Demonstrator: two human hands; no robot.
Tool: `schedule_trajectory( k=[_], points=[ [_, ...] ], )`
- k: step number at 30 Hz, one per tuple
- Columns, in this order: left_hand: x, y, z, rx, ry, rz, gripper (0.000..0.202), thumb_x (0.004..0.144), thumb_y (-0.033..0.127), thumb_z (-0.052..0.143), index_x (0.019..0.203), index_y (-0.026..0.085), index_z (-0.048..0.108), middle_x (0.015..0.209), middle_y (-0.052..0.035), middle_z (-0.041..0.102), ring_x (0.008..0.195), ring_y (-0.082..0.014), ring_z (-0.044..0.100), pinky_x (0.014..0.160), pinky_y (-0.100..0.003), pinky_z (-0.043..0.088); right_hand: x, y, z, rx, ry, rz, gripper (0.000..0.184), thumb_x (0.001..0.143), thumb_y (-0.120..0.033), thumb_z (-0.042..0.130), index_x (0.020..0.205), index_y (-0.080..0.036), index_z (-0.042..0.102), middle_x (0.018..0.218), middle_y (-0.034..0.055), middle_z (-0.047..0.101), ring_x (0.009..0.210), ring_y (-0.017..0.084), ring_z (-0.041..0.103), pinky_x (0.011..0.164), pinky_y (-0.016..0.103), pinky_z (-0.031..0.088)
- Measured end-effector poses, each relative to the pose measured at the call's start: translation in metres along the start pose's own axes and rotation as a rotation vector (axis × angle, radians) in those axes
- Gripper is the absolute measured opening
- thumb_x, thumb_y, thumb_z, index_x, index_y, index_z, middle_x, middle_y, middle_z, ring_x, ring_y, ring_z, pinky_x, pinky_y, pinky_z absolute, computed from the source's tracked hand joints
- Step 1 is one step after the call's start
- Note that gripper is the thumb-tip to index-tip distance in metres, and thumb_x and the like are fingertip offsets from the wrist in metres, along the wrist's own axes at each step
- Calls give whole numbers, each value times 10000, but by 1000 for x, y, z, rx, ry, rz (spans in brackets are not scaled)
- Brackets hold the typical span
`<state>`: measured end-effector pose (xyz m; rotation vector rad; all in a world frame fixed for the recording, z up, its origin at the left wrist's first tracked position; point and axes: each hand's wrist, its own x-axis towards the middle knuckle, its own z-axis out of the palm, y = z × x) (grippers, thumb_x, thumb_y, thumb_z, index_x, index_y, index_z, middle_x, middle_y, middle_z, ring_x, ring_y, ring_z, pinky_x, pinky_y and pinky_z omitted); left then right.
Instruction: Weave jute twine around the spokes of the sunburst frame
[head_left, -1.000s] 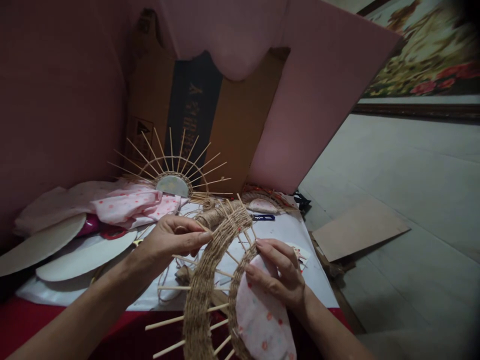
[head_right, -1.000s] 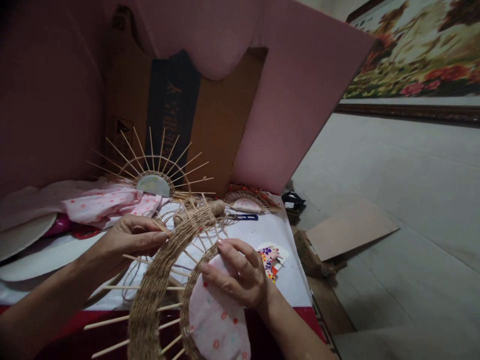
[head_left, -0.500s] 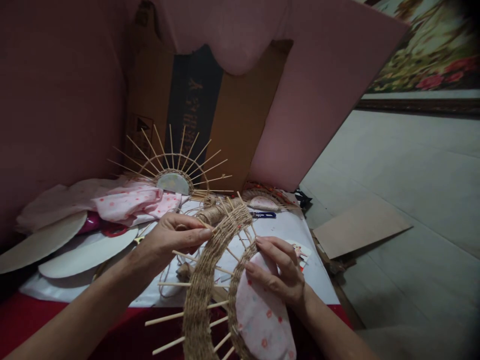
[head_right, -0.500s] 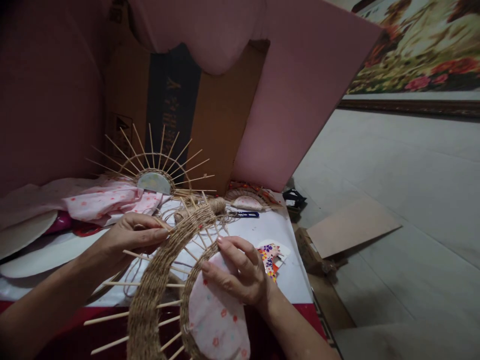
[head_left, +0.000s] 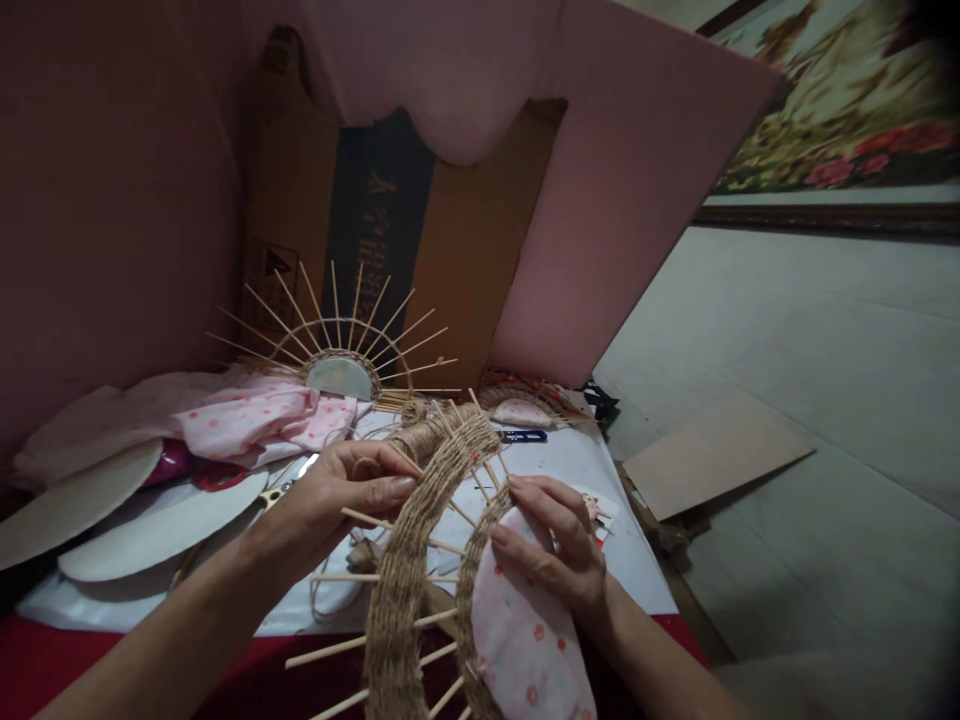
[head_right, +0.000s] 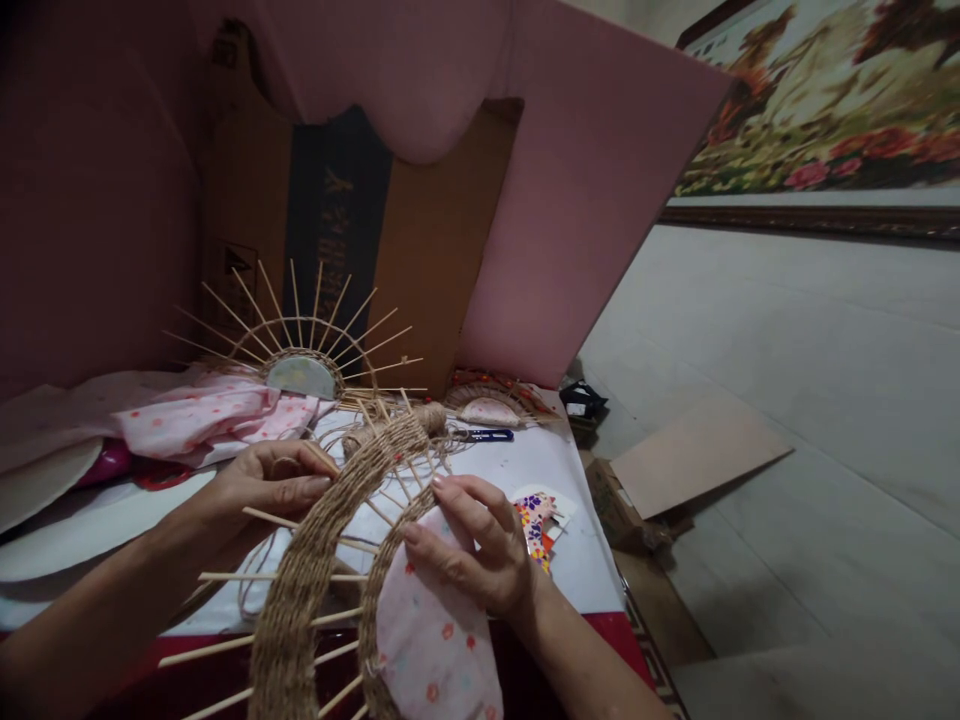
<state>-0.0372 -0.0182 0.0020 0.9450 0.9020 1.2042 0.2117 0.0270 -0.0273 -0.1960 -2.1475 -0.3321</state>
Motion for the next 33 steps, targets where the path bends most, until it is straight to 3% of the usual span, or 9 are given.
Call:
schedule_trajectory(
  k=[10,17,23,29,33],
  points=[
    [-1,1,-1,149,121,-24,195,505,199,797,695,201,753,612,-5,679,566,-97,564,534,-185,402,-6,7,1,-1,34,94,446,789,-56,618,1191,-248,587,1258,106,514,1137,263,507,859,452,531],
    [-4,8,-6,229,89,29,155,572,254,771,718,201,766,677,-40,702,644,-137,588,623,-229,430,-8,15,2,-18,34,77,468,785,-61,628,1211,-247,572,1276,102,501,1140,263,502,857,453,532],
    [-3,11,-9,319,79,62,143,602,307,768,693,196,762,647,-36,666,640,-129,536,592,-217,403,-7,18,2,-17,31,72,479,784,-54,623,1222,-237,568,1268,112,507,1140,264,502,856,449,530],
    [-3,13,-6,239,180,-104,147,592,258,774,722,190,760,678,-42,670,636,-119,533,567,-198,393,-4,22,-1,-4,-28,123,475,817,-88,591,1253,-272,544,1258,105,523,1143,255,499,872,454,515],
    [1,17,-12,289,143,-141,168,642,269,754,780,173,755,650,-31,636,530,-85,447,465,-192,303,1,28,-4,18,-99,140,414,842,-128,568,1232,-267,564,1241,102,539,1147,249,490,895,462,497]
  ],
)
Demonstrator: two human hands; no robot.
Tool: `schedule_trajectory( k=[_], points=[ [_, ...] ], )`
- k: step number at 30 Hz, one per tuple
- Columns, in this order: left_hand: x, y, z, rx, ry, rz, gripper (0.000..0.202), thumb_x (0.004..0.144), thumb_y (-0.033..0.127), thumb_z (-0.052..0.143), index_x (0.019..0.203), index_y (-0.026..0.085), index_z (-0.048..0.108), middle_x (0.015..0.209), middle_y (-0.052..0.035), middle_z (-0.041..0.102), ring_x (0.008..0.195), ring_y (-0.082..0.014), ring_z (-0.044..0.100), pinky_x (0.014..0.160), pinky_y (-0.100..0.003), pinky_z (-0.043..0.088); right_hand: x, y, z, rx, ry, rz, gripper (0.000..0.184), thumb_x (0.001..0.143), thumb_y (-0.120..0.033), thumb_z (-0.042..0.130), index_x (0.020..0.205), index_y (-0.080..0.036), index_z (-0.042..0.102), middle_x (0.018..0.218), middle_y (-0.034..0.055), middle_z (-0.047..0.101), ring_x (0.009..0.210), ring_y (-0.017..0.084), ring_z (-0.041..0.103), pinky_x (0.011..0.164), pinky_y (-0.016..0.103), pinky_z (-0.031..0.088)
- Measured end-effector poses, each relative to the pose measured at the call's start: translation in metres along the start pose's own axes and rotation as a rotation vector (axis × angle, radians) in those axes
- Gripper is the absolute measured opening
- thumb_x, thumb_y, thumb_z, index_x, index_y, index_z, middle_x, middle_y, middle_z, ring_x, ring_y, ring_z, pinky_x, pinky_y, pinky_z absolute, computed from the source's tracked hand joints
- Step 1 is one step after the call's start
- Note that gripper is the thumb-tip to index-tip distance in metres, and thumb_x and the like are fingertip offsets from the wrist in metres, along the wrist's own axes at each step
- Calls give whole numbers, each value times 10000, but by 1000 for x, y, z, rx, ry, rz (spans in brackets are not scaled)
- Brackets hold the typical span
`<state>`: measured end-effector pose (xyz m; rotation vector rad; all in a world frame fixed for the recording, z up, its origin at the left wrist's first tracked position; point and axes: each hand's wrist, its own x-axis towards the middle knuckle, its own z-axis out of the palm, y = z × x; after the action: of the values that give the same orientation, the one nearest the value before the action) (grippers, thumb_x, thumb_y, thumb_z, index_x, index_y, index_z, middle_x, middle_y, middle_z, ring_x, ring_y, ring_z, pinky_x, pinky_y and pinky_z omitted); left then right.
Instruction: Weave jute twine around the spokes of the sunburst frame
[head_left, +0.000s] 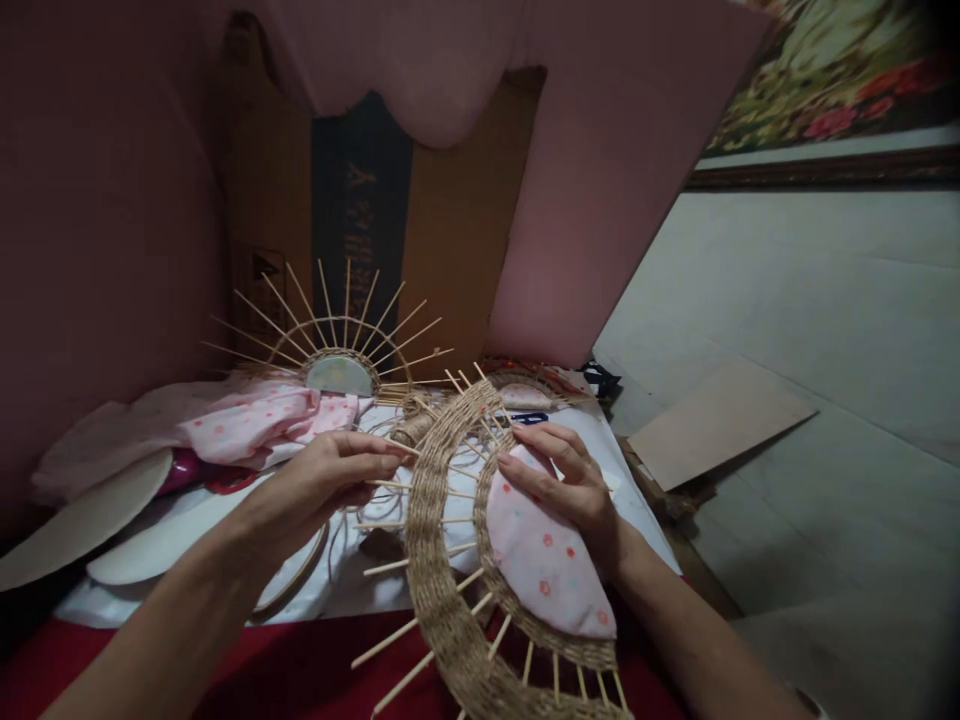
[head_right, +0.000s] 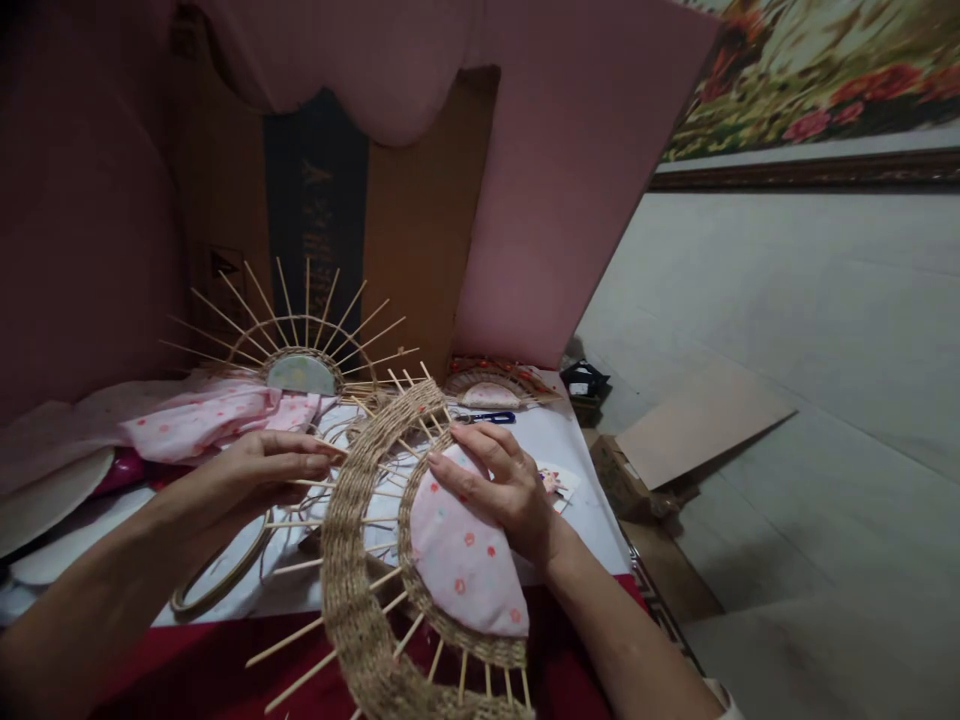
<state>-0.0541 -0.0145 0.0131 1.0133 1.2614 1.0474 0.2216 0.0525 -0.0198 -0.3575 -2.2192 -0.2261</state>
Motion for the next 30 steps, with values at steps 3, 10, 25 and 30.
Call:
schedule_trajectory(
  k=[3,10,25,30],
  points=[
    [5,-1,-5,120,-6,44,196,656,314,747,751,142,748,547,-12,571,457,-67,339,425,-201,211,7,4,-4,25,-57,-16,372,851,-137,562,1202,-257,588,1213,96,556,1135,236,490,899,453,490],
    [14,2,0,344,65,228,266,612,289,760,438,149,616,409,23,440,422,-76,311,420,-220,176,38,18,-25,156,-337,78,306,889,-166,526,1164,-270,612,1160,87,603,1084,191,530,888,427,472],
    [0,34,-2,-85,-363,152,316,738,310,673,544,157,476,488,40,377,419,-47,256,395,-197,180,69,27,-25,1266,-232,878,276,656,-354,750,800,-134,667,627,-5,610,495,76,509,447,179,420],
    [3,23,8,-117,-308,149,208,743,297,674,637,140,588,531,16,457,444,-58,322,410,-199,216,54,7,-10,1395,-96,1215,341,595,-388,775,781,-152,613,591,-12,592,435,79,494,386,182,418]
  ],
)
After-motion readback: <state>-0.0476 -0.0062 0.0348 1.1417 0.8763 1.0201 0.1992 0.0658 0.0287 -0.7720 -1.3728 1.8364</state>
